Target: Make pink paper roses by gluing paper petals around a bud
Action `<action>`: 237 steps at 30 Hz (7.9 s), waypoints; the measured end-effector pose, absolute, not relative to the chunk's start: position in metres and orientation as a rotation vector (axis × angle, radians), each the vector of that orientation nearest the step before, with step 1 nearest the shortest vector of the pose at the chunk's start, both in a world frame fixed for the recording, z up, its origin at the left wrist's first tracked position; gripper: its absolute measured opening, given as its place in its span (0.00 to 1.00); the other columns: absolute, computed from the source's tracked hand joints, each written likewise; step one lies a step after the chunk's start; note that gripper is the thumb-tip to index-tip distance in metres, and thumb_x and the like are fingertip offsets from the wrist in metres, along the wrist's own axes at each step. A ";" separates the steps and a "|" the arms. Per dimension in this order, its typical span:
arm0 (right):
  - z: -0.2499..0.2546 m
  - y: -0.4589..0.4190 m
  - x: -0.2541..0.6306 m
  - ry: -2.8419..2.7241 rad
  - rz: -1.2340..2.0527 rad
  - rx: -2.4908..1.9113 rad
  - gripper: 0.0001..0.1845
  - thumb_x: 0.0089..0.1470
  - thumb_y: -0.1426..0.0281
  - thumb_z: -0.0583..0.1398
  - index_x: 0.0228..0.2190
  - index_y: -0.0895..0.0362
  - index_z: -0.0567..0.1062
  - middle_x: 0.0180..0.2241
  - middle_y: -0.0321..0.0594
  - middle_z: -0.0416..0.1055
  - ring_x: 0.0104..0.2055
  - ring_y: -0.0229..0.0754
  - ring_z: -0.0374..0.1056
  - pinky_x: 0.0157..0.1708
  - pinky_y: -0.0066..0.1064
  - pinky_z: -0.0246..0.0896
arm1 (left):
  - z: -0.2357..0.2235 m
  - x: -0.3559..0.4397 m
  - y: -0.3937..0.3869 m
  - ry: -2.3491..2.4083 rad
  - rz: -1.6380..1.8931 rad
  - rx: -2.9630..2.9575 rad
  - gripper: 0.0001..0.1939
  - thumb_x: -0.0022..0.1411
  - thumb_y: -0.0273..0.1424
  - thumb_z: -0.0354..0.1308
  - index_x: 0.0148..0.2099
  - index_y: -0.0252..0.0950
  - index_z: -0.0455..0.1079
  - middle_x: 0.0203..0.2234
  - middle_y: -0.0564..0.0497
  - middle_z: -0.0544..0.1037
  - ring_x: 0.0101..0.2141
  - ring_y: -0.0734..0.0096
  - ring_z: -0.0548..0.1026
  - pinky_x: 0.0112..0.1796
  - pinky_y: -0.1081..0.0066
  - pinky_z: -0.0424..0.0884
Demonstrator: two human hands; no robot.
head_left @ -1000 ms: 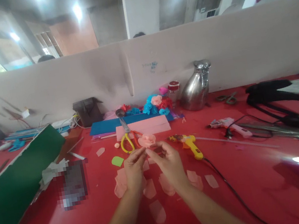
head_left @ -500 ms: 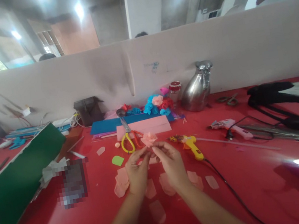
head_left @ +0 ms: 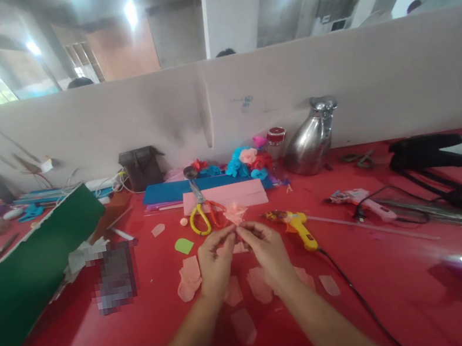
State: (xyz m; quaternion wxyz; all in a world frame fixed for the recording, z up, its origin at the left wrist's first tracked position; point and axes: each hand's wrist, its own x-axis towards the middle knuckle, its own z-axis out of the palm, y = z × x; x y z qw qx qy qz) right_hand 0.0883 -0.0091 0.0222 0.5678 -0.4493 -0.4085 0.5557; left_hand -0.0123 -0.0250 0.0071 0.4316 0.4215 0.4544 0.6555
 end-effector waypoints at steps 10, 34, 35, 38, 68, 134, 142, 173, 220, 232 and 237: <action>0.024 -0.014 0.083 -1.104 1.275 -1.067 0.09 0.41 0.65 0.65 0.26 0.56 0.74 0.21 0.33 0.69 0.23 0.35 0.60 0.25 0.28 0.55 | 0.009 -0.027 -0.015 1.030 1.585 0.782 0.07 0.45 0.32 0.65 0.29 0.33 0.76 0.24 0.50 0.77 0.29 0.72 0.72 0.35 0.72 0.67; 0.030 -0.015 0.085 -1.072 1.314 -1.088 0.12 0.39 0.62 0.66 0.27 0.56 0.75 0.25 0.35 0.71 0.27 0.38 0.64 0.28 0.30 0.60 | 0.004 -0.031 -0.012 1.018 1.543 0.726 0.11 0.42 0.33 0.67 0.31 0.34 0.76 0.27 0.49 0.78 0.31 0.71 0.72 0.37 0.71 0.66; 0.029 -0.015 0.084 -1.090 1.309 -1.085 0.12 0.40 0.62 0.65 0.27 0.56 0.75 0.26 0.36 0.72 0.28 0.38 0.65 0.29 0.30 0.61 | 0.005 -0.031 -0.012 1.007 1.530 0.731 0.10 0.42 0.33 0.67 0.30 0.34 0.76 0.27 0.49 0.78 0.31 0.71 0.73 0.37 0.71 0.67; 0.026 -0.015 0.084 -1.161 1.258 -1.079 0.11 0.41 0.62 0.65 0.28 0.55 0.76 0.28 0.37 0.73 0.31 0.40 0.66 0.31 0.31 0.61 | 0.009 -0.031 -0.014 0.975 1.526 0.780 0.09 0.42 0.32 0.67 0.29 0.34 0.77 0.25 0.50 0.78 0.30 0.71 0.73 0.36 0.71 0.67; 0.022 -0.022 0.084 -1.264 1.018 -0.901 0.05 0.42 0.75 0.58 0.22 0.55 0.74 0.23 0.33 0.71 0.26 0.38 0.64 0.30 0.29 0.60 | 0.007 -0.037 -0.023 1.059 1.712 1.584 0.07 0.54 0.26 0.58 0.33 0.40 0.77 0.39 0.48 0.75 0.40 0.65 0.73 0.39 0.69 0.69; 0.015 -0.003 0.089 -0.944 1.500 -0.867 0.07 0.41 0.67 0.64 0.26 0.56 0.72 0.21 0.30 0.65 0.22 0.32 0.57 0.25 0.26 0.53 | 0.005 -0.034 -0.009 0.827 1.420 0.604 0.13 0.45 0.31 0.67 0.36 0.33 0.75 0.25 0.54 0.73 0.21 0.86 0.66 0.25 0.82 0.64; 0.016 -0.003 0.089 -0.903 1.520 -0.875 0.07 0.40 0.68 0.64 0.25 0.55 0.72 0.20 0.29 0.65 0.21 0.32 0.57 0.24 0.26 0.52 | 0.004 -0.036 -0.010 0.781 1.384 0.552 0.12 0.46 0.30 0.66 0.36 0.32 0.75 0.25 0.52 0.75 0.22 0.85 0.68 0.26 0.82 0.66; 0.015 -0.007 0.086 -0.965 1.515 -0.894 0.07 0.41 0.68 0.65 0.25 0.55 0.73 0.21 0.30 0.66 0.22 0.32 0.57 0.26 0.26 0.53 | 0.009 -0.032 -0.014 0.917 1.437 0.670 0.10 0.43 0.31 0.68 0.26 0.31 0.71 0.20 0.54 0.72 0.21 0.81 0.68 0.26 0.78 0.65; 0.017 -0.008 0.090 -1.326 1.127 -0.922 0.06 0.45 0.68 0.62 0.30 0.55 0.73 0.30 0.36 0.72 0.32 0.40 0.66 0.33 0.31 0.62 | 0.007 -0.033 -0.017 0.918 1.559 1.166 0.07 0.50 0.28 0.62 0.35 0.37 0.77 0.33 0.48 0.77 0.40 0.65 0.72 0.43 0.67 0.65; 0.028 -0.011 0.098 -1.473 1.199 -0.733 0.13 0.42 0.71 0.64 0.35 0.52 0.75 0.38 0.39 0.69 0.41 0.44 0.64 0.42 0.34 0.60 | 0.014 -0.036 -0.019 1.069 1.633 1.443 0.09 0.51 0.23 0.55 0.30 0.38 0.76 0.30 0.48 0.77 0.35 0.65 0.72 0.39 0.67 0.66; 0.031 -0.010 0.101 -1.493 1.299 -0.673 0.15 0.40 0.73 0.64 0.35 0.53 0.76 0.42 0.40 0.67 0.43 0.44 0.64 0.39 0.32 0.61 | 0.017 -0.038 -0.019 1.047 1.618 1.479 0.09 0.50 0.22 0.55 0.30 0.37 0.76 0.31 0.47 0.76 0.35 0.64 0.72 0.39 0.67 0.66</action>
